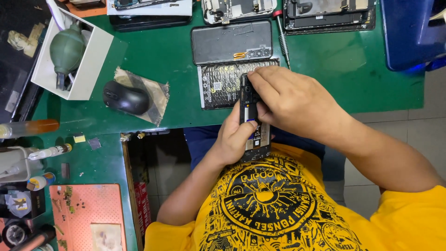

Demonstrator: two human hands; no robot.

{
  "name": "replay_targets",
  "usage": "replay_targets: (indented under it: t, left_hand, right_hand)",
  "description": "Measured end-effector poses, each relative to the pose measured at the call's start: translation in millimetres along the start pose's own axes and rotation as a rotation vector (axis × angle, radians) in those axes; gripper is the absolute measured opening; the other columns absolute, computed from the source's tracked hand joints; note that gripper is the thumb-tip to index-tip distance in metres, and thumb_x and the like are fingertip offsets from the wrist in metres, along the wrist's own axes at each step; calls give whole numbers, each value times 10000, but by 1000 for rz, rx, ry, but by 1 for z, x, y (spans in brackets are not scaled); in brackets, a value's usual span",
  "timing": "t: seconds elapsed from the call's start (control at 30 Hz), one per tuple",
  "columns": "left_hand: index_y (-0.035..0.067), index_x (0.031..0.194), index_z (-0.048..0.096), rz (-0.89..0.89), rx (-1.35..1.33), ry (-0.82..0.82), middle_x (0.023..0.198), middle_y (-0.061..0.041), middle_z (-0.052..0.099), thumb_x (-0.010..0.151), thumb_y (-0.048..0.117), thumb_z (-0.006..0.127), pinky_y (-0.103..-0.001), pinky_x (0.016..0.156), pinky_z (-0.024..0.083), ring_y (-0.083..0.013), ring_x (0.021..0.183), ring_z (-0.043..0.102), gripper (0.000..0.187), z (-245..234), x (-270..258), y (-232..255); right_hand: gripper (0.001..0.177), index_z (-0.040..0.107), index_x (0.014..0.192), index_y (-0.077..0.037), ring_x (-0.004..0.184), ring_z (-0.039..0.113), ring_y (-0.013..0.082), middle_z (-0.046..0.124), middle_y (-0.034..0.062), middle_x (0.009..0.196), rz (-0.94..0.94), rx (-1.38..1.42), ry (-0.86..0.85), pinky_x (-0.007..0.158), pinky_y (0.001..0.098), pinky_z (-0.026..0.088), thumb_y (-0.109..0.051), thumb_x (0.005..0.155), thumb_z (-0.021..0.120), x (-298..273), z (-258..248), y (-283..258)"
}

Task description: Removing the motherboard from a mobile phone using a screwdriver and manual prying

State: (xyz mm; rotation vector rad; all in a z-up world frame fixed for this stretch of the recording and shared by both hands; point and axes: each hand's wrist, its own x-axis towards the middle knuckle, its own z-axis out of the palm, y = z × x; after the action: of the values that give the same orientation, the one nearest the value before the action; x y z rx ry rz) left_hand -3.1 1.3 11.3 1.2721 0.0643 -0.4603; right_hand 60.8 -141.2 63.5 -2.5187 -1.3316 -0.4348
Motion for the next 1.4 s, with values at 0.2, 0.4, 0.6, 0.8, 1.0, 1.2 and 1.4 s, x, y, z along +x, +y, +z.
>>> replay_targets:
  t: [0.2, 0.4, 0.6, 0.8, 1.0, 1.2, 1.4]
  left_hand:
    - [115, 865, 435, 176, 274, 42, 747, 19, 410, 771, 144, 381, -271, 646, 340, -112, 697, 365, 112, -3, 2, -7]
    - [64, 1031, 470, 117, 298, 58, 892, -20, 514, 750, 168, 386, -276, 733, 400, -119, 813, 452, 311, -2, 4, -13]
    - [2, 1145, 323, -5, -329, -70, 826, -211, 531, 795, 88, 380, -433, 610, 558, -309, 651, 591, 365, -1, -1, -14]
    - [-15, 1200, 290, 161, -500, -145, 1087, -288, 462, 840, 154, 490, -538, 813, 482, -392, 963, 524, 445, -9, -3, -26]
    - [-20, 1230, 316, 177, -470, -150, 1134, -238, 472, 876, 113, 451, -495, 848, 485, -333, 1029, 513, 401, -7, -2, -28]
    - [-21, 1210, 332, 172, -363, -144, 1094, -216, 485, 877, 174, 454, -452, 800, 520, -288, 982, 537, 404, -6, -4, -20]
    - [-23, 1173, 334, 21, -417, -107, 998, -253, 513, 854, 172, 441, -429, 699, 544, -315, 889, 574, 389, -2, -5, -13]
  right_hand:
    - [357, 526, 1011, 73, 839, 585, 252, 582, 157, 941, -41, -106, -21, 753, 306, 510, -109, 703, 517, -2, 3, -1]
    - [441, 507, 1036, 93, 885, 581, 270, 572, 194, 974, -90, -177, -103, 799, 302, 492, -186, 694, 527, -5, 3, 0]
    - [382, 508, 1086, 57, 913, 572, 297, 572, 167, 1035, -2, 157, -15, 798, 374, 480, -111, 748, 565, -5, -8, 7]
    - [461, 513, 1125, 62, 759, 535, 194, 568, 123, 894, 311, 445, 96, 740, 290, 444, -147, 766, 712, -17, -11, 2]
    - [402, 525, 1079, 31, 737, 590, 144, 575, 130, 948, 461, 484, 191, 748, 246, 493, -79, 743, 717, -17, -8, -14]
    - [387, 491, 1004, 15, 685, 491, 101, 516, 54, 769, 654, 775, 112, 680, 215, 458, -119, 715, 711, -14, -11, -7]
    - [234, 536, 977, -9, 565, 415, 60, 473, 17, 694, 664, 824, 146, 588, 184, 383, -93, 791, 649, -16, -8, -6]
